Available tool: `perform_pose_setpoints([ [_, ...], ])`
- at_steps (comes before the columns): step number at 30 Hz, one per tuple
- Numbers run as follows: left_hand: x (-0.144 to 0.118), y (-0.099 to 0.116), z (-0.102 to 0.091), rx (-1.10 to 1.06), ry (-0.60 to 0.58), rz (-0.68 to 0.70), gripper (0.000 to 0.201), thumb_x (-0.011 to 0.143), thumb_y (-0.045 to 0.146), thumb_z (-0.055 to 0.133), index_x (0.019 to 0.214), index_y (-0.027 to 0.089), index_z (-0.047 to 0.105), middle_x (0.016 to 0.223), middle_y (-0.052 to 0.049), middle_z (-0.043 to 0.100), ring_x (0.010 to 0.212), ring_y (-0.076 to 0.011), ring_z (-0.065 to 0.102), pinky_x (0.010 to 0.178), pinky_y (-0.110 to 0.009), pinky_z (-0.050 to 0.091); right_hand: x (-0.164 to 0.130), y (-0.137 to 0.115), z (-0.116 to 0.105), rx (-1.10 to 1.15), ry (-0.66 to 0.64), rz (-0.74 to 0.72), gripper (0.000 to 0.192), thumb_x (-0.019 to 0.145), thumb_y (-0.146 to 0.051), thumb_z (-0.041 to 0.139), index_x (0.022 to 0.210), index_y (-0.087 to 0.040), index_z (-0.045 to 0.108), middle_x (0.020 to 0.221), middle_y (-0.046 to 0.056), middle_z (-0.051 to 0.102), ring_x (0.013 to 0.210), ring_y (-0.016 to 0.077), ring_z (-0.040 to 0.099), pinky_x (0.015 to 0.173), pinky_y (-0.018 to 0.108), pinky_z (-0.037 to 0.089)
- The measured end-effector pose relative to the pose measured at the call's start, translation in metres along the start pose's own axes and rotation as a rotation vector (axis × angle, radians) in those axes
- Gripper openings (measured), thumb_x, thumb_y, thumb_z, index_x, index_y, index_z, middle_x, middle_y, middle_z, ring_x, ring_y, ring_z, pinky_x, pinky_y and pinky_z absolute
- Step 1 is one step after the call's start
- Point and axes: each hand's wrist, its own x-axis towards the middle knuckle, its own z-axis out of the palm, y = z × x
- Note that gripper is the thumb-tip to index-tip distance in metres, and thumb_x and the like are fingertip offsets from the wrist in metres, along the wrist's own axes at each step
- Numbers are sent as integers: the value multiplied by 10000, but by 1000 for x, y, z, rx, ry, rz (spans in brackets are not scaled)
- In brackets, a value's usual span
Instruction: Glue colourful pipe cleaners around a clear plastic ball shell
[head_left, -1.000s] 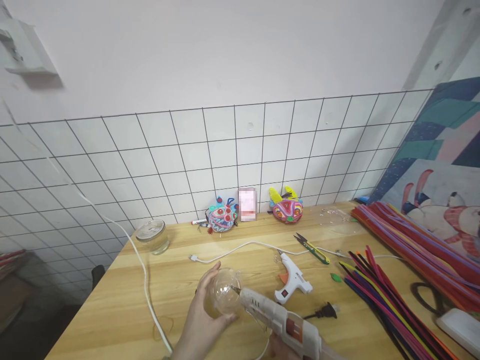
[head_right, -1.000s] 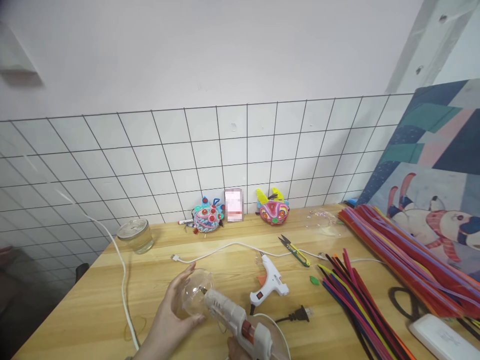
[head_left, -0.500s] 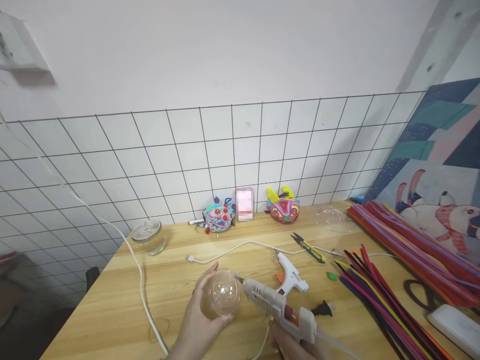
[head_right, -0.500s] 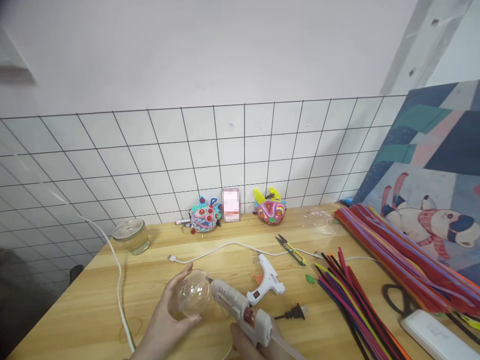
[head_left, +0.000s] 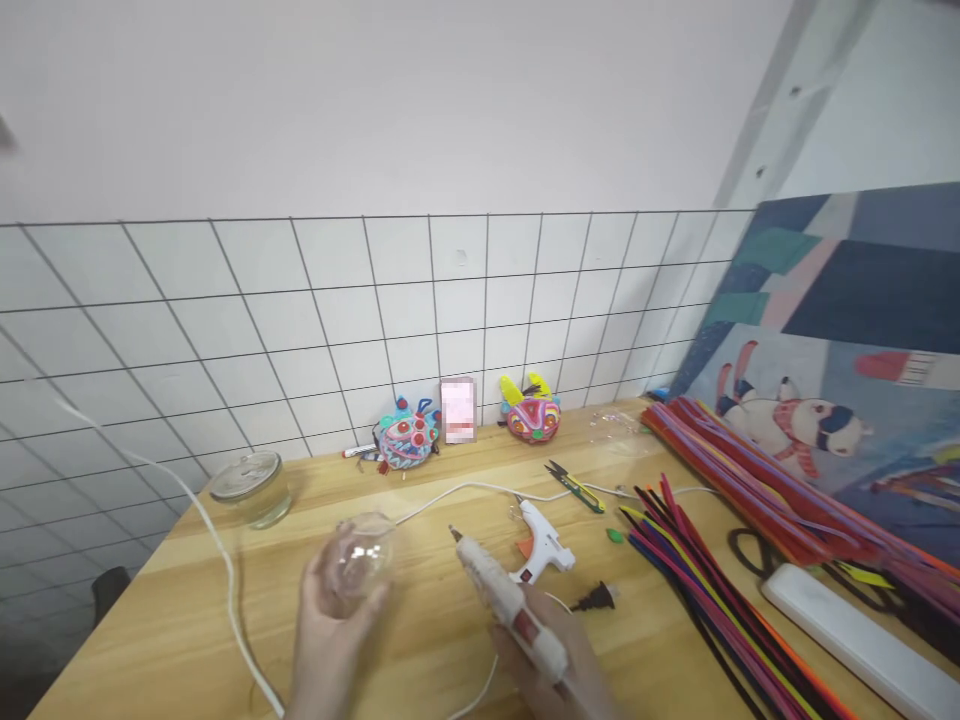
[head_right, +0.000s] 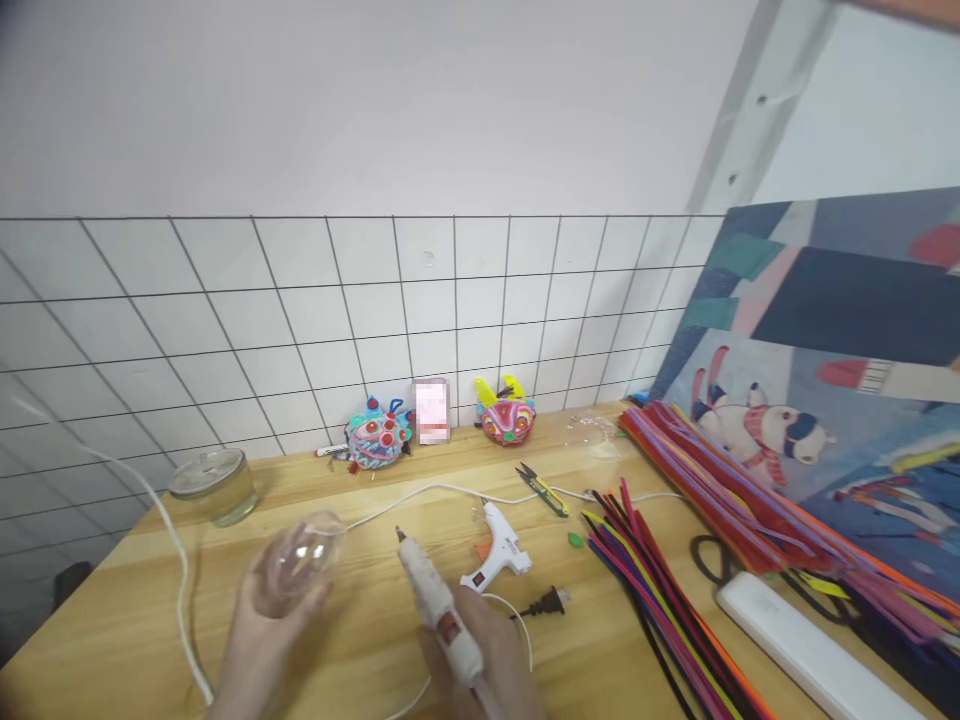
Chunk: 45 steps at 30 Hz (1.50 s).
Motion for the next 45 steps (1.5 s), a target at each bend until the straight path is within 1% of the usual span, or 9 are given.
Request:
perform_pose_setpoints([
  [4, 15, 20, -5, -128, 139, -50, 641, 536, 329, 846, 1090, 292, 526, 1368, -36, 484, 1304, -315, 402, 1106, -529, 250, 10, -4, 10, -385, -151, -72, 273, 790, -190, 484, 1022, -168, 626, 1100, 126, 662, 786, 240, 675, 689, 330, 523],
  [8, 23, 35, -13, -196, 134, -54, 585, 531, 275, 857, 1035, 282, 561, 1283, -11, 538, 1278, -295, 436, 1118, -504, 249, 13, -17, 27, -523, -200, -74, 383, 664, -117, 589, 1044, -132, 638, 1043, 142, 658, 860, 277, 651, 735, 356, 518],
  [12, 26, 47, -21, -232, 105, -34, 572, 567, 238, 840, 1066, 284, 565, 1280, -6, 548, 1272, -258, 449, 1111, -438, 294, 13, -29, 31, -597, -222, -156, 447, 705, -186, 623, 1151, -183, 611, 1142, 106, 638, 1012, 251, 599, 858, 323, 477],
  [16, 27, 58, -27, -273, 76, -44, 595, 564, 235, 844, 1086, 281, 561, 1299, -13, 542, 1278, -256, 444, 1112, -438, 287, 18, -16, -11, -726, -112, -137, 206, 779, -144, 564, 935, -208, 683, 1025, 65, 682, 959, 210, 598, 866, 289, 439],
  [19, 24, 65, -27, -298, 35, -47, 552, 586, 255, 833, 1070, 288, 569, 1280, -10, 562, 1258, -249, 468, 1103, -436, 302, 20, 16, -67, -876, 68, -17, 241, 863, -141, 442, 914, -153, 677, 953, 135, 671, 906, 258, 584, 832, 371, 417],
  [23, 18, 65, -22, -329, -18, -82, 594, 584, 306, 829, 1109, 311, 552, 1269, -19, 571, 1245, -252, 480, 1094, -455, 301, 12, 64, -124, -1006, 207, 113, 209, 824, -174, 487, 853, -107, 683, 876, 208, 665, 867, 344, 589, 772, 444, 409],
  [30, 8, 64, -17, -286, -137, -99, 609, 578, 417, 805, 1119, 276, 563, 1194, -54, 621, 1204, -289, 507, 1066, -492, 308, 2, 96, -143, -894, 223, 128, 262, 805, -219, 472, 727, -173, 717, 797, 168, 723, 827, 345, 660, 757, 426, 460],
  [39, 2, 67, -23, -330, -281, -244, 571, 639, 417, 770, 1148, 262, 565, 1222, -86, 638, 1188, -282, 540, 987, -419, 415, 12, 63, -130, -450, 284, 67, 358, 799, -445, 487, 853, -198, 739, 899, 63, 776, 871, 259, 711, 740, 273, 558],
  [45, 3, 47, -16, -299, -263, -190, 625, 575, 426, 797, 1132, 226, 595, 1144, -110, 667, 1158, -303, 550, 980, -426, 400, 21, -17, -127, -127, 364, 4, 369, 790, -488, 541, 857, -171, 718, 877, 76, 742, 811, 241, 688, 662, 244, 559],
])
